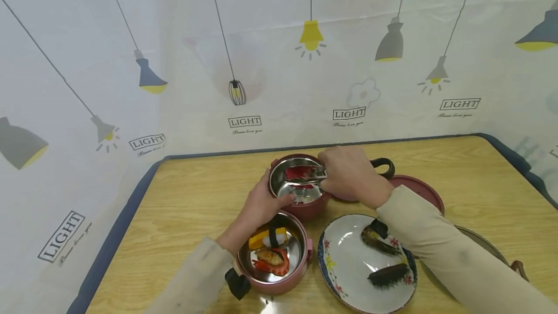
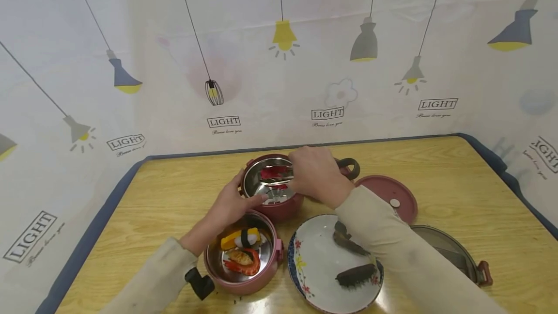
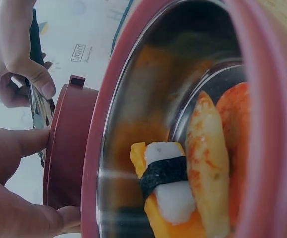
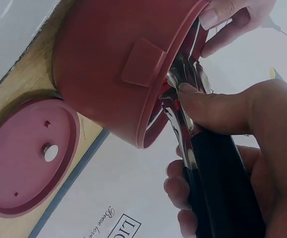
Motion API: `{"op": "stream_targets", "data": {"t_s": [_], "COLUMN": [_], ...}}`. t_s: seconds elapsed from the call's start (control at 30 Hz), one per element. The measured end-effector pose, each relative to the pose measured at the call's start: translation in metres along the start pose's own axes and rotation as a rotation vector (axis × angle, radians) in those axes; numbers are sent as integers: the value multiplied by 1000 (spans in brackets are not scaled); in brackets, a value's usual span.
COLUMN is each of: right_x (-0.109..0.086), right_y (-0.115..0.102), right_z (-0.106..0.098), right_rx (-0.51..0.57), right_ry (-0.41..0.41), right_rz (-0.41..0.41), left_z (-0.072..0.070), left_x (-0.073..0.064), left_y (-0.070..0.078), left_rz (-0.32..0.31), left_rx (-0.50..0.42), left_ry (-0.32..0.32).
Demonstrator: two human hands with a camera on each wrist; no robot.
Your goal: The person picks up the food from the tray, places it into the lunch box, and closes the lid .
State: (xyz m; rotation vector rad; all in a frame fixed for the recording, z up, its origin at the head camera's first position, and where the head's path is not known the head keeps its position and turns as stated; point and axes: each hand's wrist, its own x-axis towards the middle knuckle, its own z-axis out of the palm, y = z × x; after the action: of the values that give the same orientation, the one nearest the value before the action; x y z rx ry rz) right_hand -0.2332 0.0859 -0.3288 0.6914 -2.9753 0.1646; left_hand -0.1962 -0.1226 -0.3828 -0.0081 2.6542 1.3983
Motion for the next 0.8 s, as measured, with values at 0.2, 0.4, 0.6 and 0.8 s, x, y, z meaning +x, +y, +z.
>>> {"op": "stream_targets", "data": {"t_s": [0.2, 0.4, 0.6, 0.8], "right_x": [5, 9, 12, 15], "right_y": [-2, -1, 0, -2], "right_z": [7, 12, 15, 17], "right_rx": [0, -2, -20, -41], "right_ry": [29, 39, 2, -2], "right_rz": [-31, -40, -10, -19], "left_z": [-1, -1, -2, -2], "left_x": [1, 2, 1, 0], "left_y": [-2, 0, 2, 3], "left_rz": [34, 32, 41, 60], "left_rx": [28, 43, 66, 52], "left_ry": [-7, -6, -8, -13]}}
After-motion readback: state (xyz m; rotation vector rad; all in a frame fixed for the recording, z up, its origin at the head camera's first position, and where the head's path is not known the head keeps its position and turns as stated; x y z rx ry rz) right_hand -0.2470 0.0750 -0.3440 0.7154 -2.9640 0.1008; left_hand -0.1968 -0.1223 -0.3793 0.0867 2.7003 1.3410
